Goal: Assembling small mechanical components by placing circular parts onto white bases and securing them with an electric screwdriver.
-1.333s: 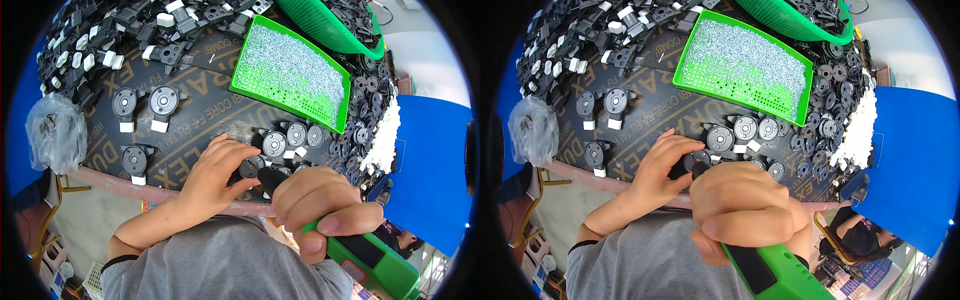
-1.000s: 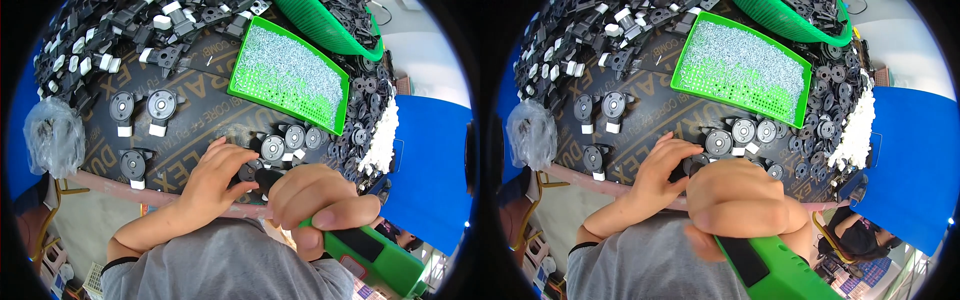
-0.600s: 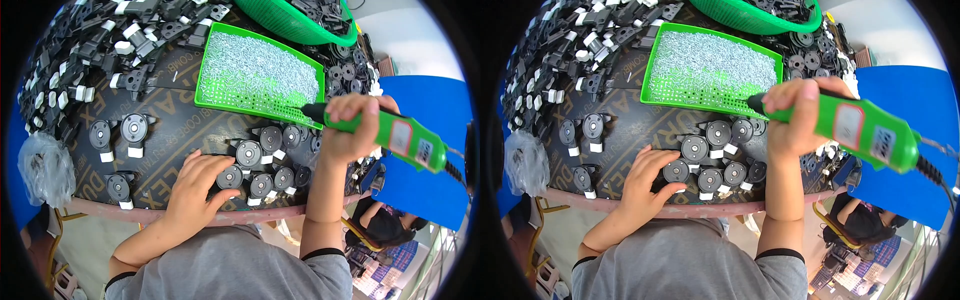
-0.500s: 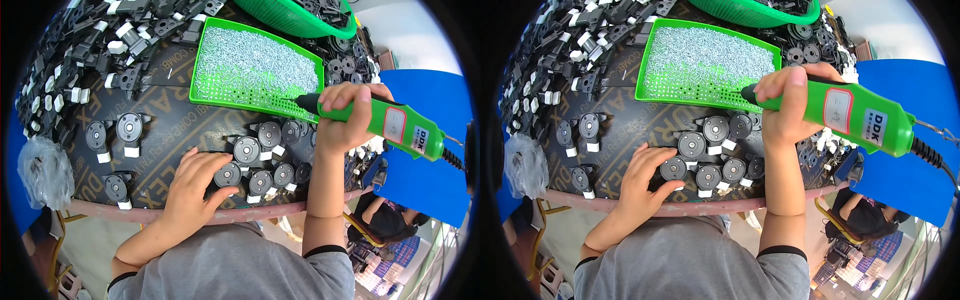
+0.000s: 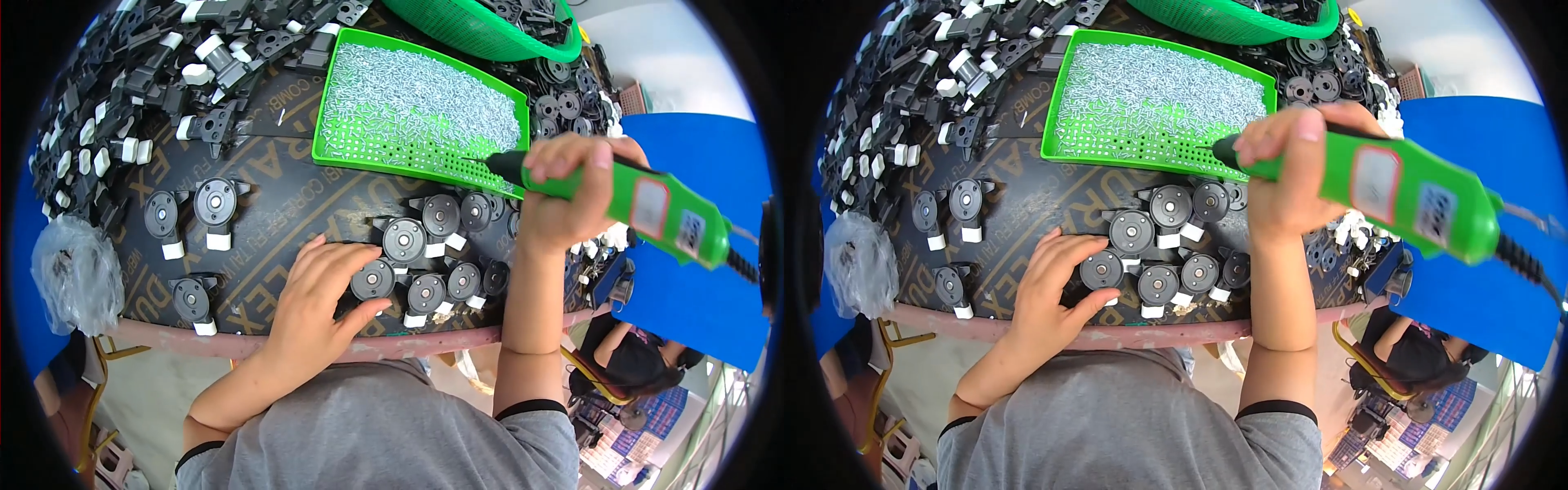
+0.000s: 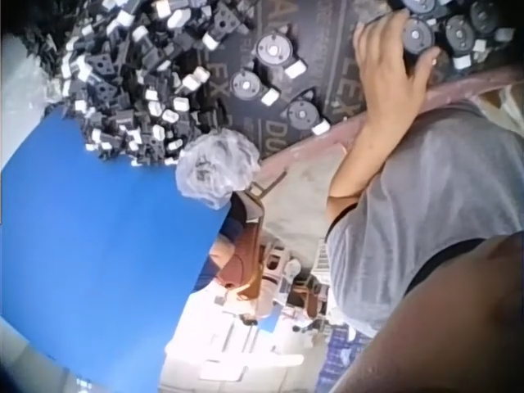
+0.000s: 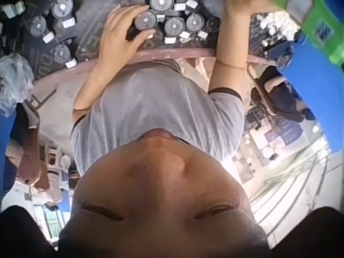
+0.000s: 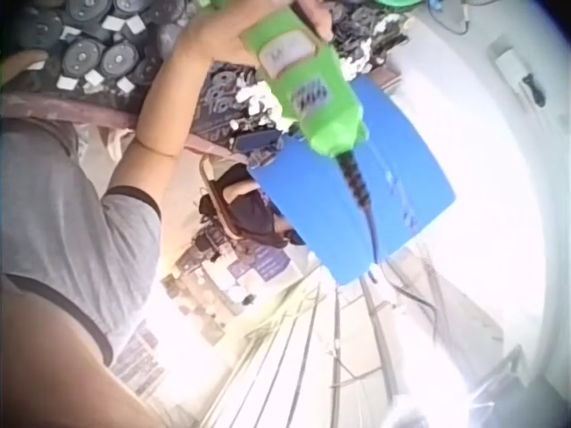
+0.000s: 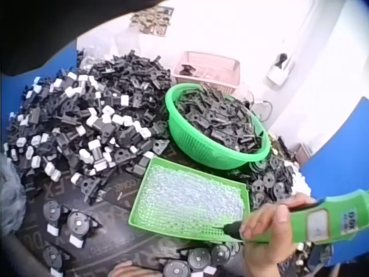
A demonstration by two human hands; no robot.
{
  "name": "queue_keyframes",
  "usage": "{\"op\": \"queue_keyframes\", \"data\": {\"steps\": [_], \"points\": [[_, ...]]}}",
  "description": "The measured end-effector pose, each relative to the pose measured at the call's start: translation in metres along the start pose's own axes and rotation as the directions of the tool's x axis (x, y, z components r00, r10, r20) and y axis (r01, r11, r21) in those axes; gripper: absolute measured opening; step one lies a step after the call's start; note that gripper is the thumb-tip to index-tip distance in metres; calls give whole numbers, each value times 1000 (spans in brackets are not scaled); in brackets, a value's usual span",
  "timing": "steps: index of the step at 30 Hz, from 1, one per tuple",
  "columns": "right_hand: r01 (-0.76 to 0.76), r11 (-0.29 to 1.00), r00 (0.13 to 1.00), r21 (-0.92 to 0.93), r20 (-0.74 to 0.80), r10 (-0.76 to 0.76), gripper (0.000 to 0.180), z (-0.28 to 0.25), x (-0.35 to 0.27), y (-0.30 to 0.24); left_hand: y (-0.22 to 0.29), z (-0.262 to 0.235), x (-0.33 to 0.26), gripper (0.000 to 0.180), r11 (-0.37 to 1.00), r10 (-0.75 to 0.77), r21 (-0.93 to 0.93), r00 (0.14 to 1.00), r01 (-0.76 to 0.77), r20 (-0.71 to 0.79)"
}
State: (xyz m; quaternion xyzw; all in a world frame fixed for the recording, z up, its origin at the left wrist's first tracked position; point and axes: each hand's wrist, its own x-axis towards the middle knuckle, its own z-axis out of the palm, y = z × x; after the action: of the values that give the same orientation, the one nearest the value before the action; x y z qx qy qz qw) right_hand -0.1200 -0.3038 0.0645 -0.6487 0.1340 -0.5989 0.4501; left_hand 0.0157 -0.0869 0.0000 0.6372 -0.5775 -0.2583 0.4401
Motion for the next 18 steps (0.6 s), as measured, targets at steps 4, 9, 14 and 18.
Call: {"op": "queue_keyframes", "data": {"steps": [4, 9, 14, 18], "points": [[11, 988, 999, 154, 31, -16, 17, 13, -6, -51, 0, -2, -1, 50, 1000, -1, -1, 1000, 1, -10], [-25, 982, 923, 188, 383, -50, 20, 40, -36, -101, 0, 1, 3, 53, 997, 53, -60, 999, -53, -3], [-77, 969, 851, 234, 522, -59, 26, 52, -60, -90, -5, 1, -3, 55, 999, 39, -28, 999, -39, -27], [-112, 976, 843, 187, 537, -7, 26, 56, -60, -92, -1, 2, -1, 55, 999, 42, -30, 999, -42, -17]]}}
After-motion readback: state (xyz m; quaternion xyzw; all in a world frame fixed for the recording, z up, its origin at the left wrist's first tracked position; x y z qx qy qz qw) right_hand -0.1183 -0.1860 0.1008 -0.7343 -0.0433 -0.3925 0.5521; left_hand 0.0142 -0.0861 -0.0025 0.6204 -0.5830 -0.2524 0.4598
